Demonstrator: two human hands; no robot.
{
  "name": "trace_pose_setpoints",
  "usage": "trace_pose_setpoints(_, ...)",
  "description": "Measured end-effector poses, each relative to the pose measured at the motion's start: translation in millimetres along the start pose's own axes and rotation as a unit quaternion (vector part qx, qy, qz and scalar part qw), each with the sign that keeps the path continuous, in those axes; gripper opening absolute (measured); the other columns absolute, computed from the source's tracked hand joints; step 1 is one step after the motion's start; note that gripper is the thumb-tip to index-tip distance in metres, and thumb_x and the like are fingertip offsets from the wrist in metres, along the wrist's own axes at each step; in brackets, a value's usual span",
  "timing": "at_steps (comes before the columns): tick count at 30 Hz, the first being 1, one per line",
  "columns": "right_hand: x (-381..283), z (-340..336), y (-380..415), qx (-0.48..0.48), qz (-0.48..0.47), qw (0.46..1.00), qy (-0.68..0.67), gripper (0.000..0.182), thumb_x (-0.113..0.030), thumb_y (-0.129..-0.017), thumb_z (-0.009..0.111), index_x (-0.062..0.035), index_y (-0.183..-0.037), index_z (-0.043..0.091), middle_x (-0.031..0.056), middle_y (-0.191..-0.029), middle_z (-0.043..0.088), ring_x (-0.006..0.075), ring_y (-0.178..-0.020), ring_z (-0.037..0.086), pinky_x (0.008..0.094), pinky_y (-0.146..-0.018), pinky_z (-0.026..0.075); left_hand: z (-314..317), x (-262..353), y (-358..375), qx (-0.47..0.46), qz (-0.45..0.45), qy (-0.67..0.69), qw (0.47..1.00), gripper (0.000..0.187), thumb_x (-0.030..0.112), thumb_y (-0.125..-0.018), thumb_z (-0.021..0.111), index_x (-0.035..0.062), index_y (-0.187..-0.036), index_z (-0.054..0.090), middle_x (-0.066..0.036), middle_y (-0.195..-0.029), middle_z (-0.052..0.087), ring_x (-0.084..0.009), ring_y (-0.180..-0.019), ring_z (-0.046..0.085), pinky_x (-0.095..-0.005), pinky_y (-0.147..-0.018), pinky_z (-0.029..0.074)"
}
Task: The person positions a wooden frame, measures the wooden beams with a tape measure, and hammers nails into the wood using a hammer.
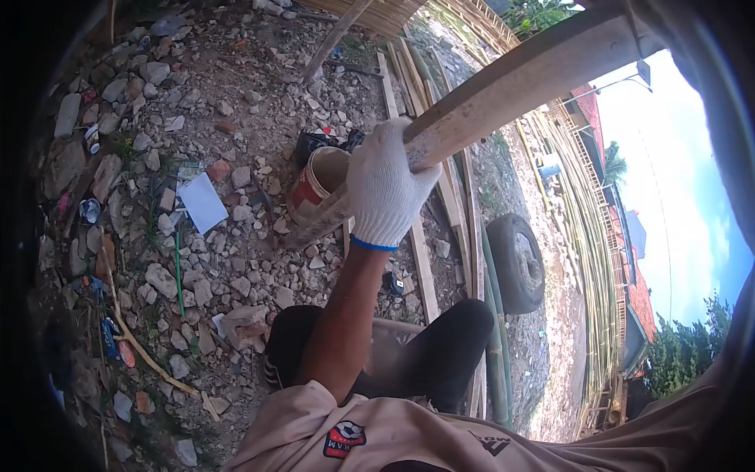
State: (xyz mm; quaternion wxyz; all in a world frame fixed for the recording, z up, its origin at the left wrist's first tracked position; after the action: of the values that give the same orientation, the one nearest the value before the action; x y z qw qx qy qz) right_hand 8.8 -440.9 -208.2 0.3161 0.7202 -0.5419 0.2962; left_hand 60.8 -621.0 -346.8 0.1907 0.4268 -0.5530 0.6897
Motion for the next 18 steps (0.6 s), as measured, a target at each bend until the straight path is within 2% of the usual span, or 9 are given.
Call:
trace_pose_setpoints(9, 12.5, 11.8, 7.5, -0.169, 0.125, 0.973, 0.094, 0.037, -0.027, -0.105, 0.051, -0.0021, -0.131, 0.056, 0.0183, -0.108, 0.066, 0.0217, -0.093, 0.067, 0.039, -0.082, 0.055, 8.2, 2.6, -1.4, -0.007, 0.0, -0.041, 0.999, 0.052, 0.027, -0.071, 0.086, 0.0034, -0.107, 0.058, -0.014, -0.095, 0.064, -0.0312, -0.089, 0.067, -0.0447, -0.081, 0.054)
trace_pose_setpoints(11, 28.1, 16.3, 12.7, -0.205, 0.159, 0.96, 0.106, 0.038, -0.028, -0.105, 0.051, -0.0025, -0.132, 0.056, 0.0182, -0.11, 0.065, 0.0214, -0.094, 0.066, 0.0398, -0.083, 0.054, 11.9, 2.2, -0.9, -0.031, -0.024, -0.015, 0.999, 0.05, 0.019, -0.07, 0.085, 0.0025, -0.107, 0.057, -0.016, -0.094, 0.064, -0.0368, -0.091, 0.066, -0.0483, -0.082, 0.052)
trace_pose_setpoints(12, 48.5, 21.9, 21.0, -0.223, 0.178, 0.952, 0.113, 0.038, -0.029, -0.105, 0.051, -0.0027, -0.133, 0.055, 0.0181, -0.111, 0.065, 0.0213, -0.095, 0.066, 0.0402, -0.084, 0.054, 12.0, 3.3, -2.8, -0.034, -0.02, -0.009, 0.999, 0.05, 0.019, -0.07, 0.085, 0.0025, -0.107, 0.057, -0.016, -0.094, 0.064, -0.0368, -0.091, 0.066, -0.0483, -0.082, 0.052)
trace_pose_setpoints(13, 192.7, 48.2, 78.3, -0.246, 0.192, 0.942, 0.121, 0.039, -0.03, -0.106, 0.051, -0.0029, -0.134, 0.055, 0.0181, -0.113, 0.064, 0.0211, -0.096, 0.066, 0.0406, -0.084, 0.054, 8.8, 4.0, -2.8, -0.023, -0.013, -0.013, 1.0, 0.05, 0.019, -0.07, 0.085, 0.0025, -0.107, 0.057, -0.016, -0.093, 0.064, -0.0366, -0.091, 0.066, -0.0484, -0.083, 0.052)
trace_pose_setpoints(16, 157.5, 44.9, 67.7, -0.292, 0.213, 0.921, 0.146, 0.041, -0.031, -0.106, 0.05, -0.0035, -0.136, 0.054, 0.0179, -0.116, 0.064, 0.0206, -0.099, 0.065, 0.0418, -0.086, 0.054, 4.5, 1.2, -1.9, -0.009, -0.017, -0.037, 0.999, 0.05, 0.019, -0.069, 0.085, 0.0025, -0.107, 0.056, -0.016, -0.092, 0.064, -0.036, -0.09, 0.066, -0.0483, -0.083, 0.051)
trace_pose_setpoints(17, 88.9, 39.7, 56.0, -0.293, 0.216, 0.921, 0.138, 0.041, -0.031, -0.106, 0.05, -0.0035, -0.136, 0.054, 0.0179, -0.116, 0.064, 0.0206, -0.099, 0.065, 0.0418, -0.086, 0.054, 5.4, 3.1, -1.0, -0.02, -0.01, -0.048, 0.999, 0.05, 0.019, -0.069, 0.085, 0.0026, -0.107, 0.056, -0.016, -0.091, 0.063, -0.0356, -0.089, 0.066, -0.0481, -0.083, 0.051)
trace_pose_setpoints(18, 38.2, 27.0, 38.6, -0.21, 0.184, 0.951, 0.132, 0.039, -0.031, -0.106, 0.05, -0.0035, -0.134, 0.055, 0.0174, -0.113, 0.063, 0.0207, -0.097, 0.064, 0.0421, -0.085, 0.053, 6.3, 4.8, -1.7, -0.029, -0.007, -0.076, 0.997, 0.054, 0.03, -0.072, 0.087, 0.004, -0.109, 0.058, -0.014, -0.098, 0.065, -0.0305, -0.092, 0.067, -0.045, -0.081, 0.054)
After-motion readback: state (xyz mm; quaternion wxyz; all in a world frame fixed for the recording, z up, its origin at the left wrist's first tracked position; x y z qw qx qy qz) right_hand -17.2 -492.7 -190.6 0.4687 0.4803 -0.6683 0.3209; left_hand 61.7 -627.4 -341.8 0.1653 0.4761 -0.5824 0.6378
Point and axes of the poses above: each hand's wrist, its own y-axis away from the middle knuckle, its own z-axis out of the palm, x = y × z, the point moved 6 cm from there along -y, towards the middle knuckle
